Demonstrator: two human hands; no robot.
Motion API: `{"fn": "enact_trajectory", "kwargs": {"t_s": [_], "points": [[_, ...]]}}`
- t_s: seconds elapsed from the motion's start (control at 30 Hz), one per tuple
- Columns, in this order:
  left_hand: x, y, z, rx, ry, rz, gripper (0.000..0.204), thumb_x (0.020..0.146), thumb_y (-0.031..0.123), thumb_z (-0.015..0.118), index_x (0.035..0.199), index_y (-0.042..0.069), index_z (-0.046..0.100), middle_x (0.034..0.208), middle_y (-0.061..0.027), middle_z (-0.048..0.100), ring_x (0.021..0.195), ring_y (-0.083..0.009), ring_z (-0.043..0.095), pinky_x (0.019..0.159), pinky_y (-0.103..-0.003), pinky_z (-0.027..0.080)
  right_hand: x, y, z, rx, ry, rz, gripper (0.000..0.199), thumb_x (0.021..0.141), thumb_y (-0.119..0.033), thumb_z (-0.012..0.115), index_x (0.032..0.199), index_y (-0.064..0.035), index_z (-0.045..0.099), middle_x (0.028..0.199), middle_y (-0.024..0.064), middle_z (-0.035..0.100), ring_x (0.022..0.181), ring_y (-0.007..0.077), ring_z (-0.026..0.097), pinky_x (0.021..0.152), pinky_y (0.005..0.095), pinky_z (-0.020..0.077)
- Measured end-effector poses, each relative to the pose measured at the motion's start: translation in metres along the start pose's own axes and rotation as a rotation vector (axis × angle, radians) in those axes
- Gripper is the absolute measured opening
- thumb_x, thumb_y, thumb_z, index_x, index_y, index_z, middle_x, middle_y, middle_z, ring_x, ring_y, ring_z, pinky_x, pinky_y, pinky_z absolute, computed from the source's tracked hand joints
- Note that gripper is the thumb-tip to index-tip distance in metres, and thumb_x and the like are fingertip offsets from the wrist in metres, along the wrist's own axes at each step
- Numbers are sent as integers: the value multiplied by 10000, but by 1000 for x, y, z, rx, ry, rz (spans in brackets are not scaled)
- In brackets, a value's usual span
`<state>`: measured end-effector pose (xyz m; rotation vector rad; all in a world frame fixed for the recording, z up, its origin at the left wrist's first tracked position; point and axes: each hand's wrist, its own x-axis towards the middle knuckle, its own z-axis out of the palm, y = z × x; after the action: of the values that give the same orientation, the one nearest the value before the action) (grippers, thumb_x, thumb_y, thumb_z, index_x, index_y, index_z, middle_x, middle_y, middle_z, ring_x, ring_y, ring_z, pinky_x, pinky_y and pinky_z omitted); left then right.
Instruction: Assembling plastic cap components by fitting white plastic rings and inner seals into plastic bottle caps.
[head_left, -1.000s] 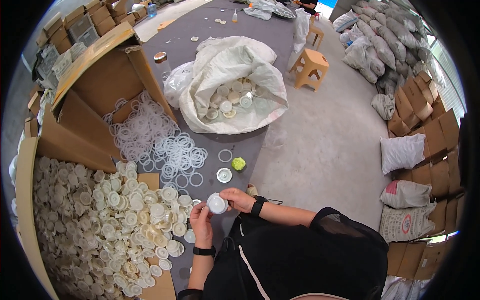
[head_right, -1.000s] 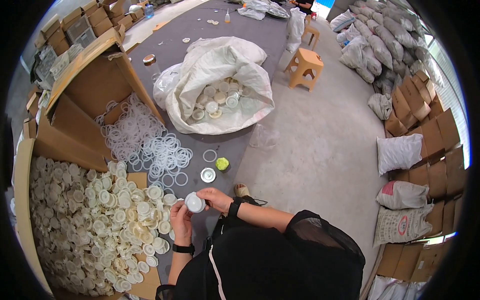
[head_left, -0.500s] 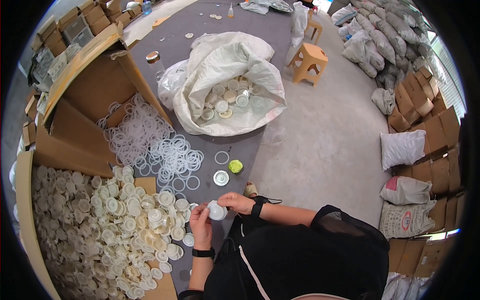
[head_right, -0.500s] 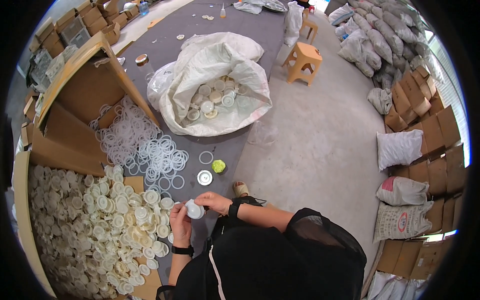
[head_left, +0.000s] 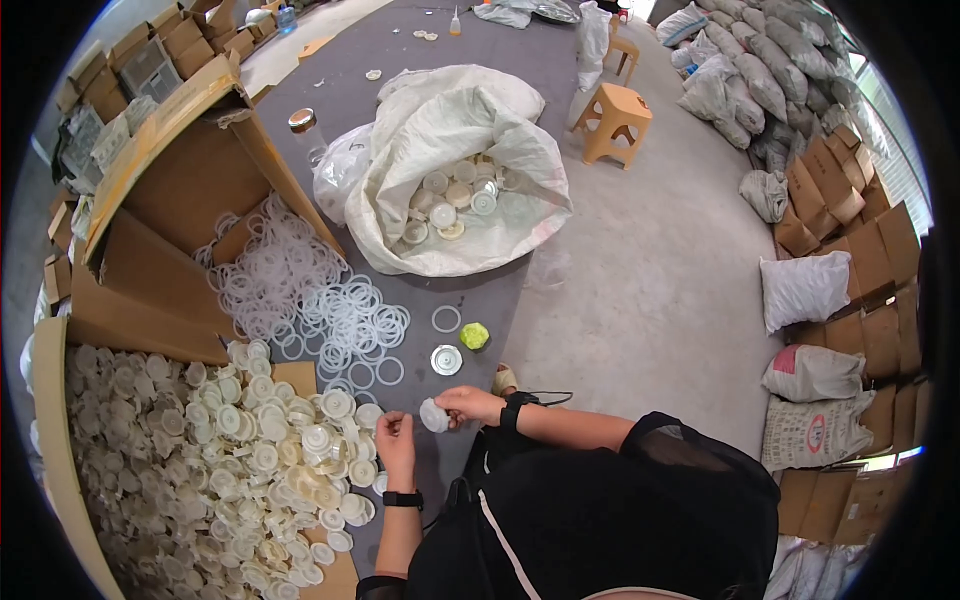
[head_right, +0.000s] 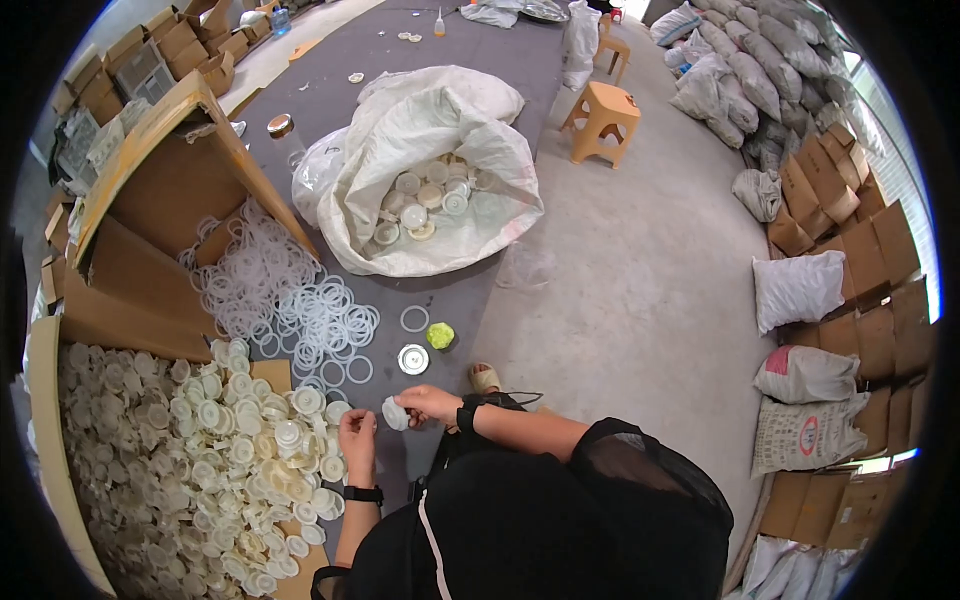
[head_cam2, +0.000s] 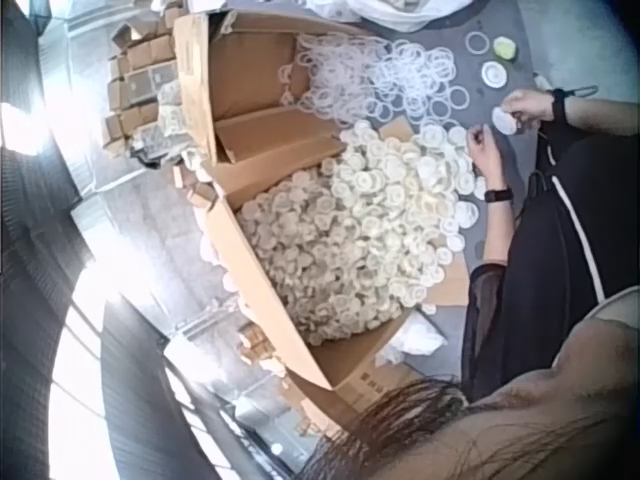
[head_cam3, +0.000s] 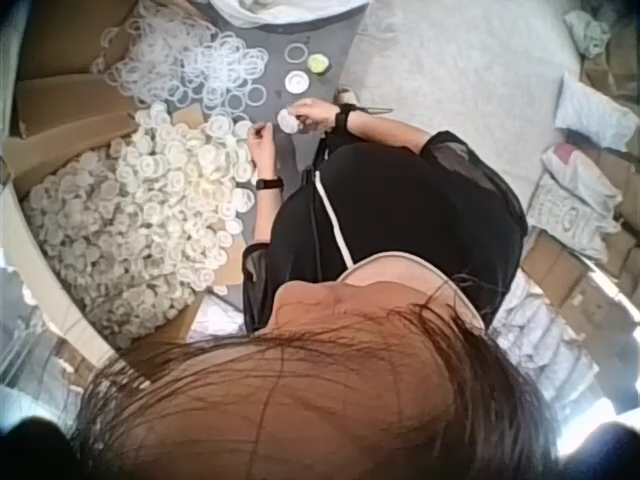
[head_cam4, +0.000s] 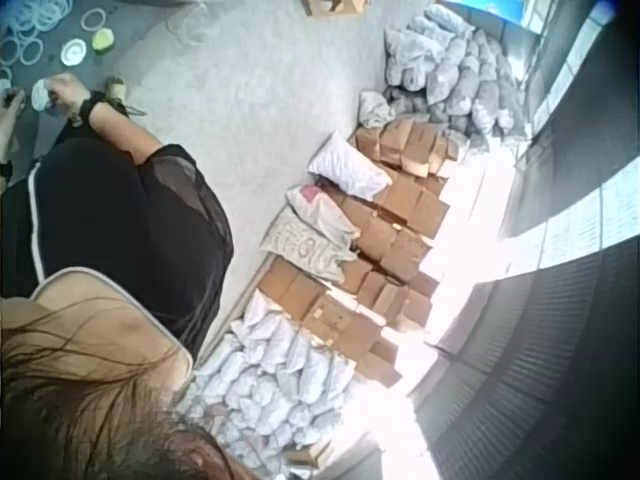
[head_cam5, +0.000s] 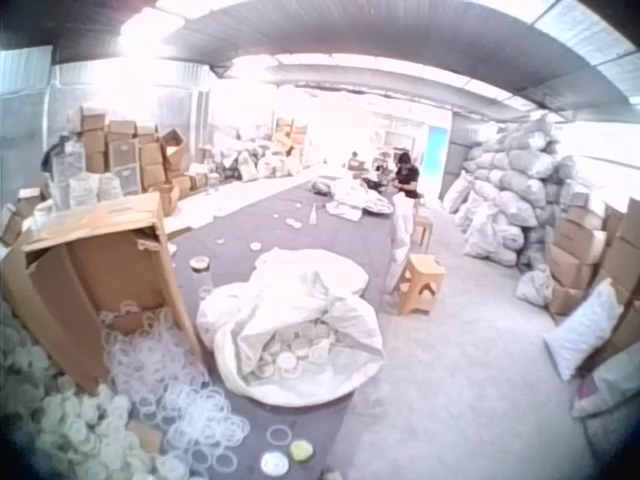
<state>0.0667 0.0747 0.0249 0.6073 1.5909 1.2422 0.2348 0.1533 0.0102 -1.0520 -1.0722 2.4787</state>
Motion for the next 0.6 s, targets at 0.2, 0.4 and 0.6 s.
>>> {"fn": "enact_trajectory", "kwargs": {"t_s": [0.2,0.4,0.6], "points": [[8,39,-31,1033,495,673,396,629,71,591,1004,10,481,921,-143,504,908,-323,452,807,-444,332,17,27,-1,-77,19,109,366,836,-284,497,1113,-48,452,968,53,523,820,132,549,680,235,453],[19,6,-69,749,379,400,274,694,56,569,959,8,521,889,-126,533,856,-265,504,765,-366,385,19,22,8,76,58,74,463,831,-287,503,1212,-58,375,1171,90,436,969,167,513,783,276,429],[18,6,-21,125,164,284,140,765,64,524,892,6,511,828,-69,544,685,-120,526,588,-231,430,18,3,33,48,-1,17,549,807,-260,545,1264,-67,308,1232,111,374,1059,194,454,789,297,433]]}}
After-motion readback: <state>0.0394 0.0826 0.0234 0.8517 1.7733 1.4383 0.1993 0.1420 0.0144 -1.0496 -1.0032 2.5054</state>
